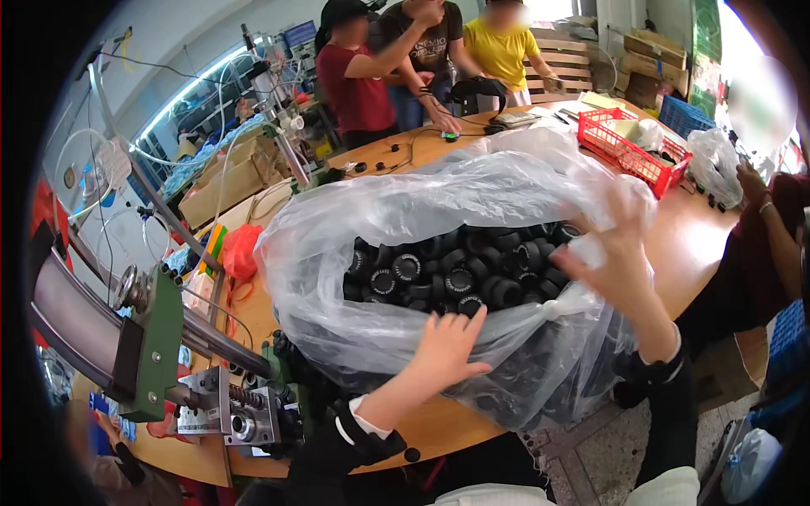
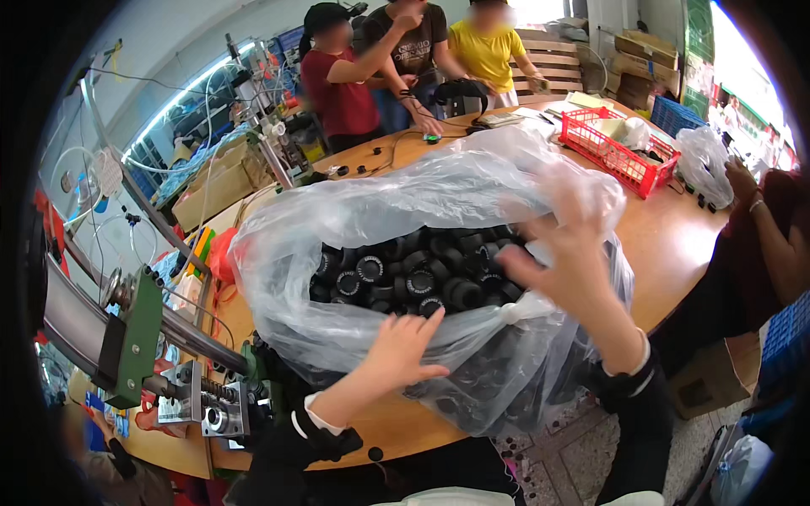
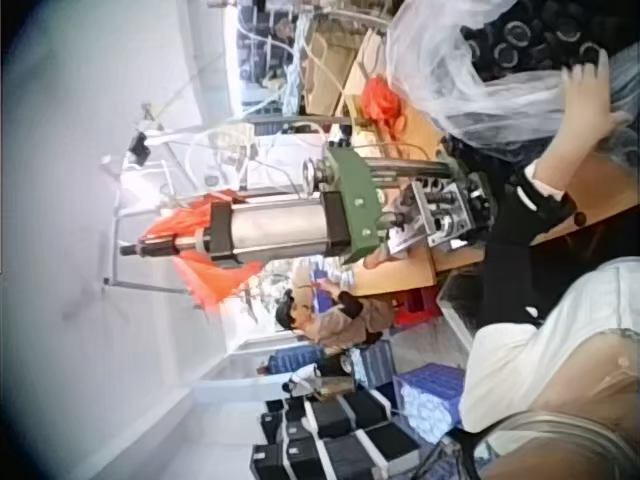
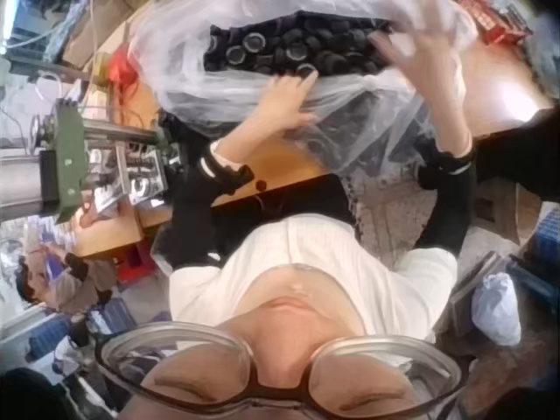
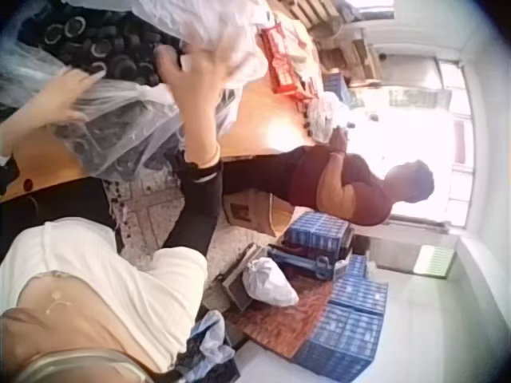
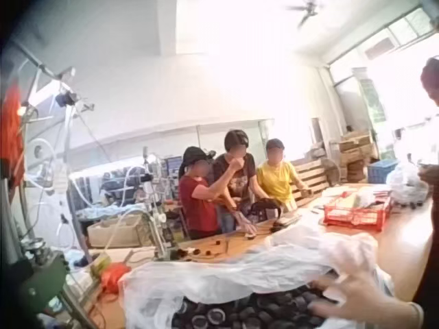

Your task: Operate a pneumatic press to process small black parts and pack them into a plastic bag.

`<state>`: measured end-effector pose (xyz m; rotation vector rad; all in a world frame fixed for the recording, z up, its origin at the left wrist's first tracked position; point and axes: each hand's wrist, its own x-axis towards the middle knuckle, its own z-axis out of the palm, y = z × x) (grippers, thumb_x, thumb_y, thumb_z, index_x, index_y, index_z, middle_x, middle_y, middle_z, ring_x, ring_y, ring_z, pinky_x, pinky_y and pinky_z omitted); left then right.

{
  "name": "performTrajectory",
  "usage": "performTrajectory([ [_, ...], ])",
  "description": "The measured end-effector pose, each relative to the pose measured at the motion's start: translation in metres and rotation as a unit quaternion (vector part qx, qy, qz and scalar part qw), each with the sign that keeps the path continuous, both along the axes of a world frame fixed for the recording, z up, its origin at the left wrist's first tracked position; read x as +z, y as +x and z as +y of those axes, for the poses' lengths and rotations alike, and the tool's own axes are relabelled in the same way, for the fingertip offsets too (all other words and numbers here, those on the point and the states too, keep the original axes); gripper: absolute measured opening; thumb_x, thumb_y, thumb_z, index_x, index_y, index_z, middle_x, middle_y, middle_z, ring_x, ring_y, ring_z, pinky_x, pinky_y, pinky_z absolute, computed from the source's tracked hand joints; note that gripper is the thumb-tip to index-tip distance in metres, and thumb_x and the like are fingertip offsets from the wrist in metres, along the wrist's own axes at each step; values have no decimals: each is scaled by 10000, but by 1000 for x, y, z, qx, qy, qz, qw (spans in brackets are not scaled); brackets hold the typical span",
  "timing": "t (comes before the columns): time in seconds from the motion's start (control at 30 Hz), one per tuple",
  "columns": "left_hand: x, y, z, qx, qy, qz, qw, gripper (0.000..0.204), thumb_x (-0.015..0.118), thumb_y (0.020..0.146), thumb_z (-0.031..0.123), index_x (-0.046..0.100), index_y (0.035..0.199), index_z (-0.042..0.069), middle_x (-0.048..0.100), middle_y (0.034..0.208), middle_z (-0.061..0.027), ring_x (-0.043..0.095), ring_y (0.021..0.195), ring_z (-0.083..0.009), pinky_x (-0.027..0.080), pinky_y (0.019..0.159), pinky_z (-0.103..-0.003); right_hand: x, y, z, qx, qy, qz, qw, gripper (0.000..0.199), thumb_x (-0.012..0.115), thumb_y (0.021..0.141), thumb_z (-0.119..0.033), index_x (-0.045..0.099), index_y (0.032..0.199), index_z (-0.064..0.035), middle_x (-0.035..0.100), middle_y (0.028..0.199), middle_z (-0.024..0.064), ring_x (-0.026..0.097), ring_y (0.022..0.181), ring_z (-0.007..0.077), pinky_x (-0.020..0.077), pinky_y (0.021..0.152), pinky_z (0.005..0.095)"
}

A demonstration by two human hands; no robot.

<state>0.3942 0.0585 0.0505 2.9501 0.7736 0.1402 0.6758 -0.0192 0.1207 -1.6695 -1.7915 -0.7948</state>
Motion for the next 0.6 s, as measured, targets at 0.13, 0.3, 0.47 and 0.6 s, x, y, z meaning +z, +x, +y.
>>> performTrajectory([
  [0.13, -35, -14, -27, -62, -58, -44, 995, 619, 685, 750, 273, 458, 1281, 52, 586, 872, -103, 590, 872, -286, 458, 744, -425, -15, 26, 41, -67, -165, -39, 983, 454, 702, 698, -410, 663, 1108, -219, 370, 1448, 43, 201, 1392, 303, -20, 1103, 586],
  [0.3, -46, -46, -51, -113, -102, 20, 988, 549, 677, 751, 206, 491, 1250, 75, 585, 966, -123, 580, 915, -316, 465, 761, -438, -45, 139, 29, -124, -359, 186, 906, 383, 669, 746, -294, 666, 1108, -168, 462, 1373, 114, 402, 1286, 313, 256, 1094, 459],
  [0.47, -36, -19, -67, -57, -148, -227, 961, 849, 758, 690, 372, 369, 1351, 7, 519, 1121, -194, 549, 993, -354, 452, 834, -426, -101, 145, -65, 63, -60, 303, 949, 383, 562, 874, -247, 571, 1216, -72, 531, 1296, 127, 475, 1211, 259, 355, 1020, 385],
  [0.6, -41, 23, -88, -13, -134, -167, 977, 1025, 790, 652, 366, 216, 1413, -13, 523, 1083, -227, 557, 968, -367, 472, 802, -443, -185, 86, -131, 60, 203, 719, 663, 632, 540, 877, -398, 370, 1359, -26, 500, 1236, 89, 480, 1161, 198, 372, 982, 344],
])
